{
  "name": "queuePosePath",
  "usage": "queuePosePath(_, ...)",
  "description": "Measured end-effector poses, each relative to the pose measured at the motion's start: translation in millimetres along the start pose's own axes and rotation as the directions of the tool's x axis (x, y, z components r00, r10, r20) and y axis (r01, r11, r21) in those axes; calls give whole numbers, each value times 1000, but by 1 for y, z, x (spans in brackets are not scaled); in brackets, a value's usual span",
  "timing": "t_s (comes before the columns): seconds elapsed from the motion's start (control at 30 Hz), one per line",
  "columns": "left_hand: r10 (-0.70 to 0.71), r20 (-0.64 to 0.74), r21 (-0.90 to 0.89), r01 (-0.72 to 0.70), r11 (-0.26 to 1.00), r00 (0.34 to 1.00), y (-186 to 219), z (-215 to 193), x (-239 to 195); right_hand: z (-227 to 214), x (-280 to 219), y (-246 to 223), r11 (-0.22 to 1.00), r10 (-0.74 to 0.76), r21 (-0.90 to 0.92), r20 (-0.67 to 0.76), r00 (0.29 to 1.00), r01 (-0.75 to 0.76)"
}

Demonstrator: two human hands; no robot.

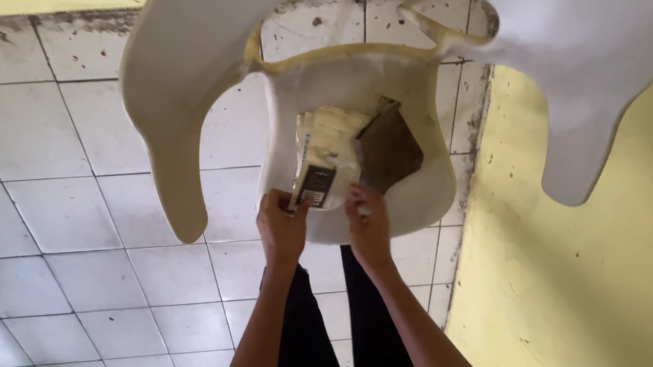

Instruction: The person repeatedly picks up packaged phone cases from a wall grid and a plastic chair, then places them back on the grid. The person also handles small white packets, placing them on the grid and then returning them to the chair. The actions are repetitive and involve moving items between the chair and the wall display.

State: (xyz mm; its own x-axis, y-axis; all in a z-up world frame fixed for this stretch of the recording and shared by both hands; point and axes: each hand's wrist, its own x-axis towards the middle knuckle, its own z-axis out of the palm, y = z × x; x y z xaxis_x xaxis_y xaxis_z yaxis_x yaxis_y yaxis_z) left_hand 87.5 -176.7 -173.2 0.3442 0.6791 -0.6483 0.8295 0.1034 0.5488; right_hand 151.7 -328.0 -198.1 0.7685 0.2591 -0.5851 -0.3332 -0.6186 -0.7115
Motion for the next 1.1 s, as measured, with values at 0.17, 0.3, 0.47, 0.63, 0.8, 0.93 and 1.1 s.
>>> queuePosePath(0.17,65,99,-273,-36,961,993,-26,-31,-4,-24,36,-6,903,-340,-353,-242,909,244)
queuePosePath(0.3,-97,354,-469,267,842,930,-32,-62,-17,-35,76,1,736,-498,-514,29,867,440)
queuePosePath(0.47,59,426,-544,204,814,903,-24,-81,-30,-38,79,3,695,-484,-559,100,869,452)
queuePosePath(0.63,-86,486,-285,250,925,870,-29,-75,-39,-37,74,11,694,-516,-553,65,854,461)
queuePosePath(0.8,-97,530,-521,414,747,843,-31,-69,-53,-45,71,22,960,-71,-278,-120,990,35)
queuePosePath(0.93,0,602,-678,511,528,799,-9,-70,-70,-88,42,-9,971,-124,185,-151,981,151)
queuePosePath(1.1,100,606,-707,477,522,789,44,-95,-117,-156,-106,-123,972,-28,223,-225,974,79)
